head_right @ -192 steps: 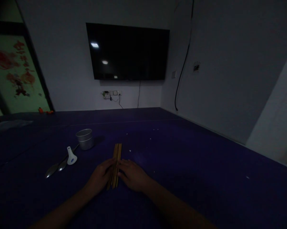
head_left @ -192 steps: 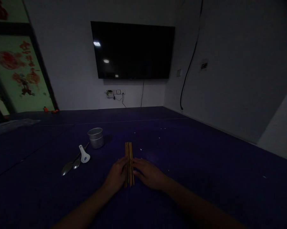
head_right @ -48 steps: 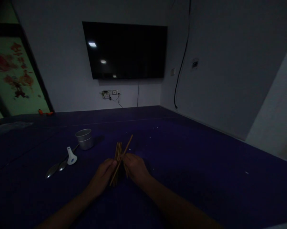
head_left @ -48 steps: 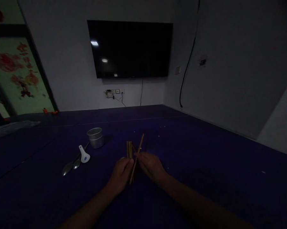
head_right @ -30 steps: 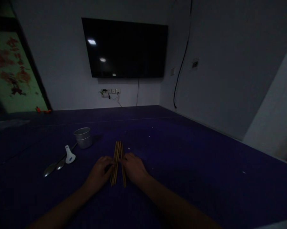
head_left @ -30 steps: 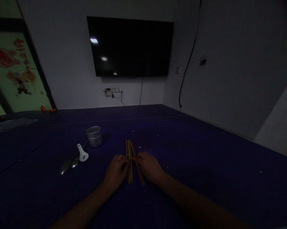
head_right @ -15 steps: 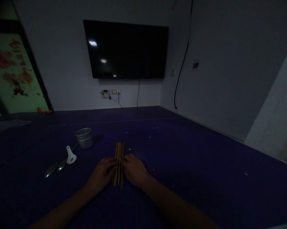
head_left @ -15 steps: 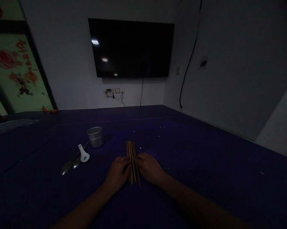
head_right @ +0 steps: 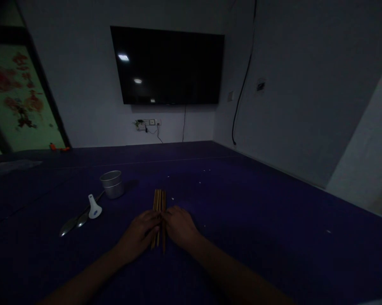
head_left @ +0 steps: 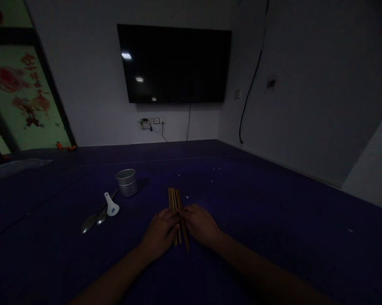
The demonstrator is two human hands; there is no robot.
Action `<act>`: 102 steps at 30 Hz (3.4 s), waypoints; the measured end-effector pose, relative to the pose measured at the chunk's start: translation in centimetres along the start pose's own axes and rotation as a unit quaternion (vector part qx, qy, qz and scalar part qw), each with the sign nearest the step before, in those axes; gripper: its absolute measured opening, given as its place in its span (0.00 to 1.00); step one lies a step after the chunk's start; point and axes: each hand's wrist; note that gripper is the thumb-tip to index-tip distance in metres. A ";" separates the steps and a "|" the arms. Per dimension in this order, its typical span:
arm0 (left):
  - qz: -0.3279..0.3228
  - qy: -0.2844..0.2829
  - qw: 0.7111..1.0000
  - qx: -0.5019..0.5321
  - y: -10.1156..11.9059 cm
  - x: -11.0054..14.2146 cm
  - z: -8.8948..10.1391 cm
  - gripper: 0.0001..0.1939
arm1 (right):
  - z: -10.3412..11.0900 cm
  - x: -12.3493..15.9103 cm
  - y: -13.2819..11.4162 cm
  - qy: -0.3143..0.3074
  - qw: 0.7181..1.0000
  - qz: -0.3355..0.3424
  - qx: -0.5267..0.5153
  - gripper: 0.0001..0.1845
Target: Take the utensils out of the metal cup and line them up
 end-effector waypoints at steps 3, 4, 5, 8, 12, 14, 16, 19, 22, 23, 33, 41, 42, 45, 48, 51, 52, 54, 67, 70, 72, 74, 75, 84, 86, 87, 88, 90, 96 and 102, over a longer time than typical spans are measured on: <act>0.000 -0.003 1.000 -0.005 -0.2 0.1 -0.2 0.18 | 0.0 0.0 0.0 0.002 1.000 0.001 -0.008 0.18; 0.001 -0.003 1.000 -0.005 -0.3 0.1 -0.3 0.18 | 0.0 0.0 0.0 0.002 1.000 0.002 -0.010 0.18; 0.003 -0.003 1.000 -0.004 -0.3 0.2 -0.3 0.18 | 0.0 0.0 0.0 0.003 1.000 0.003 -0.011 0.18; 0.008 0.000 1.000 0.001 -0.3 0.2 -0.3 0.18 | -0.1 -0.1 0.1 0.004 1.000 0.004 -0.010 0.17; 0.019 0.001 1.000 0.003 -0.1 0.1 -0.2 0.17 | -0.2 -0.1 0.2 -0.003 1.000 -0.007 -0.007 0.17; 0.018 0.002 1.000 0.006 -0.1 0.1 -0.1 0.17 | -0.2 -0.1 0.2 -0.003 1.000 -0.010 -0.006 0.17; 0.013 0.004 1.000 0.013 -0.1 0.1 -0.1 0.17 | -0.1 -0.1 0.1 -0.001 1.000 -0.011 -0.006 0.16; 0.011 0.006 1.000 0.021 -0.2 0.1 -0.2 0.17 | 0.0 0.0 0.0 0.002 1.000 -0.008 -0.011 0.16; 0.013 0.005 1.000 0.025 -0.2 0.0 -0.2 0.17 | 0.1 0.1 -0.2 0.008 1.000 -0.005 -0.018 0.16; 0.014 0.006 1.000 0.026 -0.2 0.0 -0.2 0.17 | 0.1 0.1 -0.2 0.012 1.000 -0.006 -0.020 0.16; 0.017 0.012 0.998 0.051 -0.1 0.0 -0.2 0.16 | -0.2 0.1 0.0 0.028 0.998 0.036 -0.041 0.16; 0.056 0.035 0.993 0.095 -0.1 -0.1 -0.3 0.16 | -0.7 0.2 0.0 0.021 0.996 0.056 -0.072 0.19; 0.063 0.038 0.992 0.100 -0.1 -0.1 -0.3 0.16 | -0.7 0.2 0.1 0.013 0.996 0.054 -0.077 0.20; 0.076 0.039 0.990 0.110 -0.1 -0.1 -0.3 0.15 | -0.9 0.2 0.1 0.001 0.995 0.046 -0.087 0.21; 0.085 0.049 0.990 0.104 -0.2 -0.1 -0.4 0.14 | -1.0 0.3 0.1 0.009 0.995 0.041 -0.091 0.23; 0.089 0.054 0.990 0.096 -0.2 -0.1 -0.3 0.14 | -1.0 0.2 0.3 0.034 0.996 0.022 -0.083 0.23; 0.092 0.052 0.990 0.094 -0.2 -0.1 -0.3 0.14 | -1.0 0.2 0.3 0.039 0.996 0.022 -0.081 0.23; 0.101 0.050 0.989 0.093 -0.2 -0.1 -0.3 0.13 | -1.0 0.2 0.4 0.037 0.995 0.042 -0.084 0.22; 0.116 0.073 0.987 0.081 -0.8 -0.1 -0.8 0.15 | -1.2 0.4 0.7 -0.002 0.993 0.040 -0.114 0.25; 0.112 0.066 0.989 0.071 -0.8 -0.1 -0.9 0.17 | -1.2 0.4 0.7 -0.008 0.993 0.035 -0.112 0.25; 0.117 0.051 0.990 0.064 -0.8 -0.1 -1.0 0.18 | -1.1 0.4 0.7 -0.006 0.993 0.036 -0.112 0.24; 0.121 0.037 0.990 0.064 -0.9 -0.1 -1.1 0.19 | -1.0 0.4 0.6 -0.002 0.993 0.042 -0.111 0.24; 0.120 0.032 0.990 0.067 -0.9 -0.1 -1.1 0.19 | -1.0 0.4 0.6 -0.001 0.993 0.045 -0.110 0.23; 0.112 0.027 0.991 0.067 -1.1 -0.1 -1.3 0.20 | -1.2 0.2 0.5 -0.003 0.995 0.033 -0.093 0.24; 0.111 0.026 0.991 0.071 -1.2 -0.1 -1.4 0.20 | -1.2 0.2 0.5 -0.004 0.995 0.031 -0.096 0.24; 0.107 0.024 0.991 0.075 -1.3 -0.1 -1.4 0.20 | -1.2 0.1 0.5 -0.004 0.995 0.032 -0.098 0.24; 0.104 0.022 0.991 0.079 -1.3 -0.1 -1.4 0.21 | -1.1 0.1 0.5 -0.004 0.994 0.034 -0.099 0.24; 0.099 0.020 0.991 0.082 -1.4 -0.1 -1.5 0.21 | -1.1 0.1 0.6 -0.007 0.994 0.039 -0.100 0.24; 0.104 0.028 0.992 0.066 -1.6 0.0 -1.6 0.20 | -1.1 -0.1 0.7 -0.010 0.994 0.034 -0.106 0.24; 0.105 0.031 0.991 0.076 -1.5 0.0 -1.7 0.22 | -1.3 -0.1 0.8 -0.013 0.994 0.023 -0.105 0.25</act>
Point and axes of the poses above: each hand's wrist, its own x-axis away from the middle knuckle, its own z-axis out of the back of the hand, y = z × x, and after that the axes turned 8 degrees about -x, right-handed
